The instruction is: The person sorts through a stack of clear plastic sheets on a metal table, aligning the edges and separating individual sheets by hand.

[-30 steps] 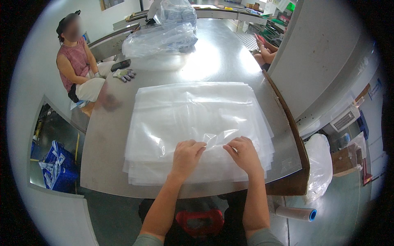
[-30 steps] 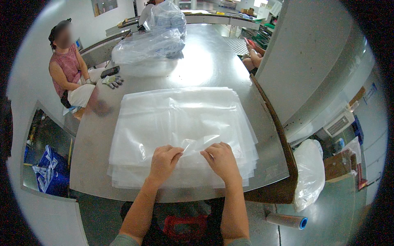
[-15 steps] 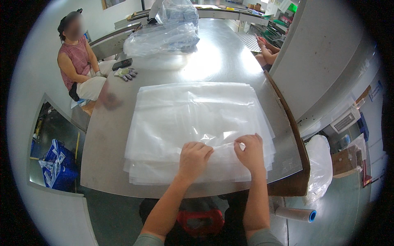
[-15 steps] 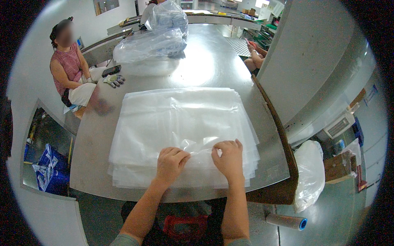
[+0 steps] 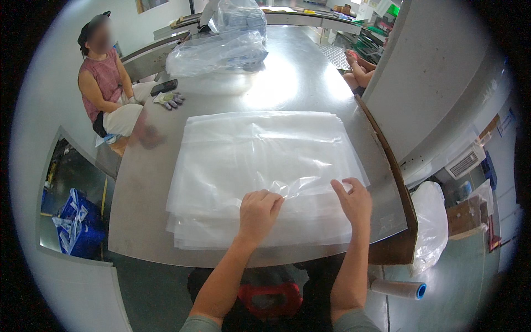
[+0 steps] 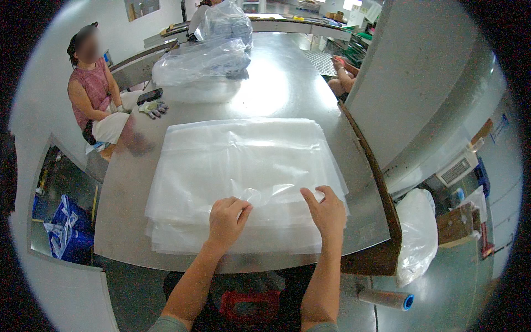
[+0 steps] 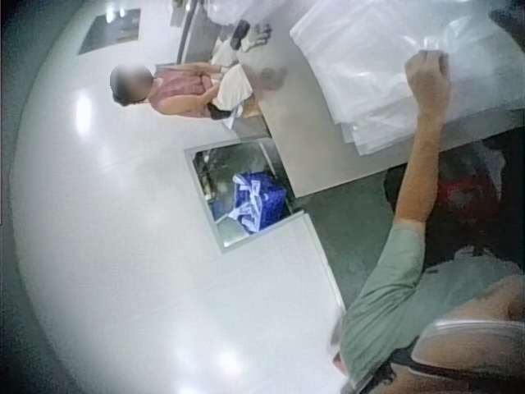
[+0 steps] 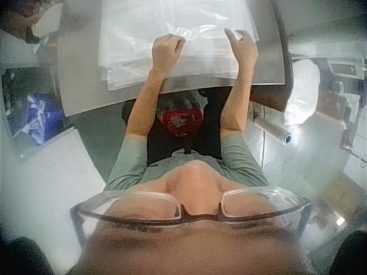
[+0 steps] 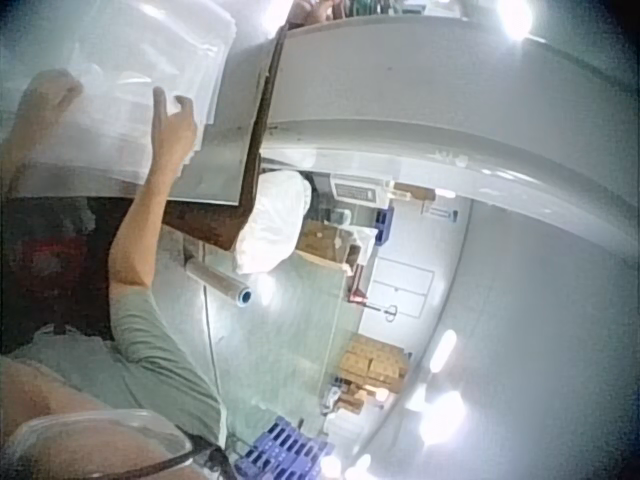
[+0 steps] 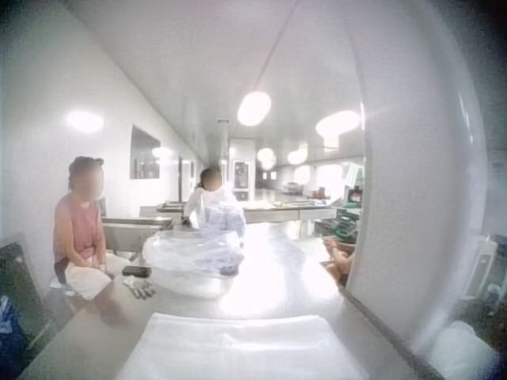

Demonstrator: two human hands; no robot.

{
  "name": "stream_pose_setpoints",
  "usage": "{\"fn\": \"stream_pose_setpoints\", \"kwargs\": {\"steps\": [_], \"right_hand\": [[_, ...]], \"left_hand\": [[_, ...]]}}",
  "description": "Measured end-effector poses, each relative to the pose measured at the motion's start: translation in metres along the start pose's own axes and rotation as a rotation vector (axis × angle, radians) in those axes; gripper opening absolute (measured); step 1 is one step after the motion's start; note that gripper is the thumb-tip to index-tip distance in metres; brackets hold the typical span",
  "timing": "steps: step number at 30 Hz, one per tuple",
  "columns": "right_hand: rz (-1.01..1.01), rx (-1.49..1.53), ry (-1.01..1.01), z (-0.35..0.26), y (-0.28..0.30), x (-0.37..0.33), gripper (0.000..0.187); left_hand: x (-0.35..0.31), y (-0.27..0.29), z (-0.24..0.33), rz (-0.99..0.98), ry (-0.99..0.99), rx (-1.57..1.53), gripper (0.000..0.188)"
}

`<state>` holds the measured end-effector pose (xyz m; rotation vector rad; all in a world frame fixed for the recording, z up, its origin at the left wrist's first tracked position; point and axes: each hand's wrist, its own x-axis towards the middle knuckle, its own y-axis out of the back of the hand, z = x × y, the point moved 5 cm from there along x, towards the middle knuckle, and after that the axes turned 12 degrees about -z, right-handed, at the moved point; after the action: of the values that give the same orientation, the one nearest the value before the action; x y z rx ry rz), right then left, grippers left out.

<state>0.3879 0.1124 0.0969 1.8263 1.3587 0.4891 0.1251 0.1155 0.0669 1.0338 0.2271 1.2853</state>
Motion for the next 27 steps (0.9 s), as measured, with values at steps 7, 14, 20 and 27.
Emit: {"fn": "stream_pose_setpoints", "kwargs": {"steps": [7,14,20,27], "right_hand": [[-0.06,0.391,0.159,0.008,-0.026,0.007,0.052],[-0.042,0.798,0.135,0.006,-0.027,0.009,0.036],[-0.034,0.915,0.207,0.007,-0.026,0.01,0.027],[-0.046,0.908,0.213,0.0,-0.024,0.007,0.024]], "left_hand": [[0.001,-0.004,0.002,-0.01,-0.011,0.004,0.015],[0.001,-0.004,0.001,-0.017,-0.005,0.013,0.013],[0.001,-0.004,0.001,-0.011,-0.003,-0.007,0.013],[0.0,-0.007,-0.003,-0.051,0.019,-0.02,0.017]]}}
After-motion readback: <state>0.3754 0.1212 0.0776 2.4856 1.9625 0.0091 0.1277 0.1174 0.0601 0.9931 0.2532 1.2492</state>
